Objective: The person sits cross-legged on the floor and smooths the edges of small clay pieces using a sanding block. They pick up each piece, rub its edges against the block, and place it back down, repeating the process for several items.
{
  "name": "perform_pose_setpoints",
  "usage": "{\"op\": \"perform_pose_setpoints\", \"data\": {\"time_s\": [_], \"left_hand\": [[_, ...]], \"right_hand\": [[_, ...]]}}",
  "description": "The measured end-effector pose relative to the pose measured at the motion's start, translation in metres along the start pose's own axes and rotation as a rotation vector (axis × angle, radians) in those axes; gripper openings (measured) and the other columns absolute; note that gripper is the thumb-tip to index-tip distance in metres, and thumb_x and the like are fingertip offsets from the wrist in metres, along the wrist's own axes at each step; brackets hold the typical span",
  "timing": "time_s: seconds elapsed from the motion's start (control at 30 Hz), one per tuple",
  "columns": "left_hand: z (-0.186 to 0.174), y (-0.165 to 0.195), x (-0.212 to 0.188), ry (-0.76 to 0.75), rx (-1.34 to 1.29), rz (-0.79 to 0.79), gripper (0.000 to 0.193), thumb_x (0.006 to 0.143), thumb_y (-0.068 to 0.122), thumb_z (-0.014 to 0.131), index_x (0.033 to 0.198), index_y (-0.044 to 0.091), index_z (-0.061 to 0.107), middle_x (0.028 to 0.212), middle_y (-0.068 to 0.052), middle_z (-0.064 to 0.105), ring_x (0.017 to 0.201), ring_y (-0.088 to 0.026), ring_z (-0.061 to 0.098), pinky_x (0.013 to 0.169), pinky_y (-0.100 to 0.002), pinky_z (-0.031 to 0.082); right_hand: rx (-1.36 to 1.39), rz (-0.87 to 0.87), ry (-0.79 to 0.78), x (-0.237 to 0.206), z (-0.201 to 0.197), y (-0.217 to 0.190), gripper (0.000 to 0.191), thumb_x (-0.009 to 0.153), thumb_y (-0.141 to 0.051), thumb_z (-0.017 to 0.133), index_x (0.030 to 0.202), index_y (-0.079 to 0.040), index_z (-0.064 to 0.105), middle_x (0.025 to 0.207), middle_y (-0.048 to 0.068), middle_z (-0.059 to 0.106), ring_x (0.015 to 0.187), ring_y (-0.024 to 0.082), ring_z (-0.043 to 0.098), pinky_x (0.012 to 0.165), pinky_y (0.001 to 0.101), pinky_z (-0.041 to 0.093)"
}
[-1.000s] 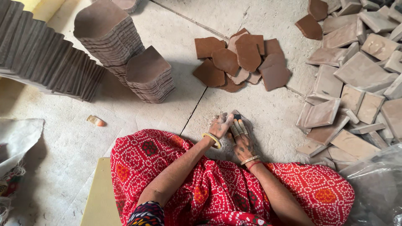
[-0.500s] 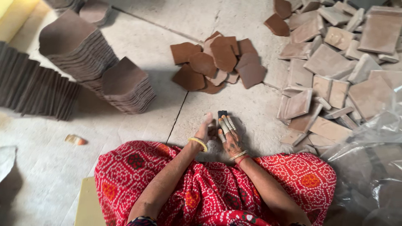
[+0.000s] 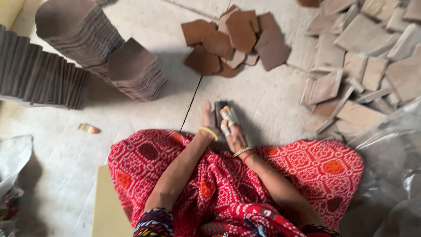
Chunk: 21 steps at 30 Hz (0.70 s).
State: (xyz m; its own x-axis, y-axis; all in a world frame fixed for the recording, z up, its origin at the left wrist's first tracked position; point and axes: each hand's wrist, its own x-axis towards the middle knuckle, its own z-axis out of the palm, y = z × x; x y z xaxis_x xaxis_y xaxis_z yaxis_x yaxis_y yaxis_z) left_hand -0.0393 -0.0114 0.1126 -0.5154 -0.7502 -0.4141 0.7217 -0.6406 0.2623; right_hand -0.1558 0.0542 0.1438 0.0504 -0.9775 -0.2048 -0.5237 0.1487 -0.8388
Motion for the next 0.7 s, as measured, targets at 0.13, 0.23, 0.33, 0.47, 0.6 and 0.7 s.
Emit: {"op": "perform_pose_setpoints", "data": {"time_s": [0.13, 0.23, 0.33, 0.47, 0.6, 0.7], "left_hand": [[0.006, -0.007, -0.013, -0.046, 0.021, 0.044, 0.118, 0.080, 0.096, 0.026, 0.153, 0.006, 0.044, 0.151, -0.022, 0.051, 0.133, -0.038, 0.052, 0.115, -0.053, 0.042], [0.013, -0.004, -0.031, -0.145, -0.047, 0.044, 0.116, 0.076, 0.095, 0.026, 0.160, 0.015, 0.034, 0.161, -0.019, 0.037, 0.142, -0.039, 0.043, 0.117, -0.057, 0.038], [0.014, 0.009, -0.042, -0.174, -0.037, 0.128, 0.118, 0.074, 0.095, 0.027, 0.161, 0.016, 0.028, 0.164, -0.024, 0.028, 0.145, -0.045, 0.036, 0.116, -0.061, 0.036], [0.001, 0.026, -0.052, -0.298, -0.261, 0.079, 0.113, 0.081, 0.092, 0.035, 0.158, 0.009, 0.035, 0.162, -0.026, 0.032, 0.145, -0.046, 0.036, 0.117, -0.061, 0.035], [-0.010, 0.037, -0.054, -0.317, -0.396, 0.101, 0.082, 0.101, 0.070, 0.048, 0.158, 0.010, 0.043, 0.160, -0.022, 0.042, 0.143, -0.041, 0.044, 0.122, -0.056, 0.037], [-0.011, 0.042, -0.053, -0.432, -0.418, 0.136, 0.058, 0.102, 0.046, 0.053, 0.150, 0.014, 0.052, 0.154, -0.015, 0.051, 0.139, -0.036, 0.051, 0.121, -0.055, 0.040]], "right_hand": [[-0.147, -0.389, 0.266, -0.022, 0.011, 0.007, 0.052, 0.113, -0.033, 0.040, 0.153, 0.000, 0.047, 0.162, 0.025, 0.042, 0.150, 0.039, 0.041, 0.119, 0.0443, 0.042], [-0.195, -0.463, 0.267, -0.031, 0.018, 0.004, 0.048, 0.113, -0.030, 0.039, 0.151, -0.002, 0.048, 0.157, 0.026, 0.047, 0.146, 0.037, 0.047, 0.116, 0.0417, 0.049], [-0.313, -0.595, 0.286, -0.030, 0.016, -0.004, 0.043, 0.112, -0.024, 0.042, 0.146, -0.001, 0.053, 0.154, 0.026, 0.050, 0.148, 0.040, 0.045, 0.118, 0.0446, 0.046], [-0.334, -0.805, 0.338, -0.030, 0.013, -0.021, 0.044, 0.111, -0.023, 0.044, 0.143, 0.004, 0.055, 0.151, 0.026, 0.052, 0.147, 0.042, 0.045, 0.122, 0.0496, 0.042], [-0.367, -0.908, 0.248, -0.028, 0.008, -0.041, 0.040, 0.111, -0.020, 0.048, 0.139, 0.007, 0.060, 0.148, 0.024, 0.056, 0.146, 0.038, 0.048, 0.125, 0.0505, 0.039], [-0.489, -0.917, 0.189, -0.021, -0.002, -0.052, 0.039, 0.106, -0.014, 0.048, 0.136, 0.005, 0.062, 0.148, 0.025, 0.057, 0.147, 0.038, 0.047, 0.126, 0.0533, 0.032]]}}
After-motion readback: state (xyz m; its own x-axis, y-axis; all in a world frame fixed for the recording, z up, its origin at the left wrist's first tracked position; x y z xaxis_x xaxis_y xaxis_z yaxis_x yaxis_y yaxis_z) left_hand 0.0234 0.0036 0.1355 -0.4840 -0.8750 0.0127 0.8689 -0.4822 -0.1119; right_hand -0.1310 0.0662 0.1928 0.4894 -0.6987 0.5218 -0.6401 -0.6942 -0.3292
